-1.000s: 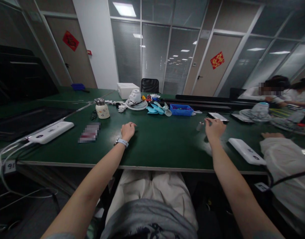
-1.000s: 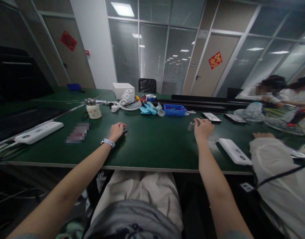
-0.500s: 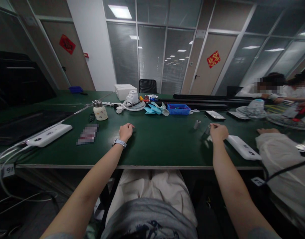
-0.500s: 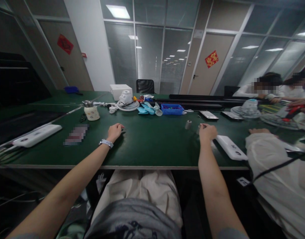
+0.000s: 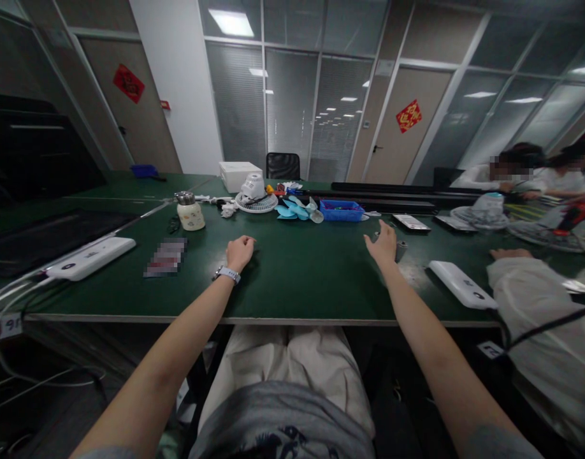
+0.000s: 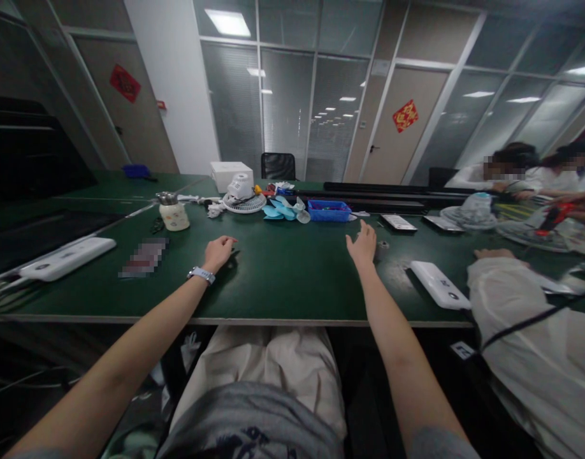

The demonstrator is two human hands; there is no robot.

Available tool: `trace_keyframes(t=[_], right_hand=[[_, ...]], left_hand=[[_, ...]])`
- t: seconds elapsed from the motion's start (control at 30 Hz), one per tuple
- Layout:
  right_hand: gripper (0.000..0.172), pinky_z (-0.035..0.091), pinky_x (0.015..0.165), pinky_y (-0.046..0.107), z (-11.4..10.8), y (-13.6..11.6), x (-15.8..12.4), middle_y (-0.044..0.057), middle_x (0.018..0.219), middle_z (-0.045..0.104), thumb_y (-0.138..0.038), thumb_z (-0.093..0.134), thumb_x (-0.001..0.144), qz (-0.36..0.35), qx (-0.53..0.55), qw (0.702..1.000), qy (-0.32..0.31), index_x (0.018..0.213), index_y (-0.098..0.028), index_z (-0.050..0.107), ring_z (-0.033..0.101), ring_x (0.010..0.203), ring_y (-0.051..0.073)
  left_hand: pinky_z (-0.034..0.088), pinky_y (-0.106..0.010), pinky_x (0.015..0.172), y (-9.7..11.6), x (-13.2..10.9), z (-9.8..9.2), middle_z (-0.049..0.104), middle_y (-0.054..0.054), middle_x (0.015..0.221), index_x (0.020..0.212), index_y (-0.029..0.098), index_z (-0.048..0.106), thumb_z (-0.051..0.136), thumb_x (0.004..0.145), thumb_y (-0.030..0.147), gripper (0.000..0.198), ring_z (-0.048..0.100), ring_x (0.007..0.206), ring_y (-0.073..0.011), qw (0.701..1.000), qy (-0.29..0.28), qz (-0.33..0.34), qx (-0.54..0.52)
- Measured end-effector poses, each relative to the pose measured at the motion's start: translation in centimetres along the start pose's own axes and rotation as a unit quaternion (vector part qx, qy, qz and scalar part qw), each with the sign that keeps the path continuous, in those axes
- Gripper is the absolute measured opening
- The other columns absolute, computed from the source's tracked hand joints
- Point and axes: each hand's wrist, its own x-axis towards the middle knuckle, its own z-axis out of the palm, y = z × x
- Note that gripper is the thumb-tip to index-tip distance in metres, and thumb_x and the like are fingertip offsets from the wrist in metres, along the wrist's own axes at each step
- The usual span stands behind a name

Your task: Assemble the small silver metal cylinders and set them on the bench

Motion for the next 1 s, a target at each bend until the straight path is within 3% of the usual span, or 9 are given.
trace_keyframes(t=[0.17,0.27,0.37,0.47,0.63,0.73,0.83,1.0], right_hand=[[0.074,0.039,0.098,0.042,2.4,1.0,-0.3,0.027,0.127,0.051,-0.023,0.064,0.075,0.139,0.027,0.989,-0.04,0.139,-0.005,0.032,0.053,0.116,0.031],[0.069,0.043,0.097,0.041,2.4,2.1,0.0,0.021,0.117,0.062,-0.023,0.069,0.072,0.245,0.057,0.967,-0.035,0.134,-0.01,0.043,0.06,0.109,0.029],[0.057,0.045,0.097,0.041,2.6,1.6,0.5,0.017,0.111,0.067,-0.026,0.077,0.065,0.278,0.111,0.954,-0.031,0.118,-0.013,0.059,0.063,0.104,0.027],[0.054,0.049,0.094,0.038,3.7,-2.1,0.3,0.015,0.108,0.07,-0.019,0.078,0.061,0.227,0.26,0.935,-0.081,0.112,-0.011,0.063,0.066,0.099,0.023],[0.062,0.05,0.095,0.04,6.4,-12.8,-2.9,0.007,0.104,0.073,-0.006,0.078,0.054,0.118,0.497,0.822,-0.251,0.114,-0.015,0.065,0.068,0.096,0.019],[0.061,0.049,0.098,0.041,7.5,-18.1,-5.1,0.006,0.104,0.073,-0.005,0.079,0.052,0.093,0.539,0.774,-0.318,0.111,-0.017,0.067,0.068,0.098,0.02],[0.059,0.05,0.097,0.042,8.2,-20.9,-6.4,0.007,0.103,0.073,-0.004,0.079,0.05,0.09,0.557,0.751,-0.342,0.107,-0.016,0.068,0.068,0.098,0.022],[0.053,0.052,0.095,0.043,8.8,-21.9,-7.2,0.01,0.103,0.073,-0.005,0.081,0.048,0.086,0.576,0.738,-0.34,0.099,-0.014,0.068,0.068,0.098,0.024]], left_hand=[[0.045,-0.032,0.08,0.1,-0.1,-0.1,0.074,-0.006,0.087,0.08,0.023,0.075,0.038,0.087,0.043,0.042,0.064,0.089,-0.0254,1.0,-0.018,-0.001,0.01],[0.044,-0.032,0.078,0.1,0.0,0.0,0.073,-0.008,0.084,0.074,0.021,0.074,0.036,0.087,0.042,0.045,0.064,0.089,-0.026,0.999,-0.015,0.008,0.035],[0.044,-0.031,0.08,0.2,0.1,0.2,0.073,-0.01,0.088,0.074,0.019,0.073,0.035,0.087,0.037,0.044,0.062,0.093,-0.026,0.999,-0.008,0.009,0.041],[0.044,-0.03,0.084,0.5,0.3,0.4,0.072,-0.01,0.099,0.071,0.017,0.071,0.037,0.086,0.031,0.039,0.06,0.096,-0.0238,1.0,0.002,0.028,0.013],[0.043,-0.03,0.09,1.3,-0.1,0.8,0.071,-0.007,0.098,0.06,0.019,0.067,0.039,0.088,0.028,0.04,0.06,0.097,-0.0209,0.988,-0.004,0.143,-0.06],[0.042,-0.033,0.093,2.0,-0.8,0.9,0.072,-0.005,0.101,0.085,0.02,0.074,0.042,0.092,0.037,0.037,0.06,0.099,-0.0208,0.971,-0.006,0.216,-0.1],[0.043,-0.035,0.093,2.6,-1.2,1.0,0.071,-0.004,0.111,0.108,0.023,0.072,0.048,0.091,0.042,0.035,0.062,0.099,-0.0205,0.963,-0.011,0.235,-0.133],[0.043,-0.035,0.095,3.3,-0.9,1.6,0.072,-0.004,0.107,0.1,0.024,0.076,0.057,0.087,0.044,0.03,0.062,0.104,-0.0215,0.954,-0.028,0.257,-0.154]])
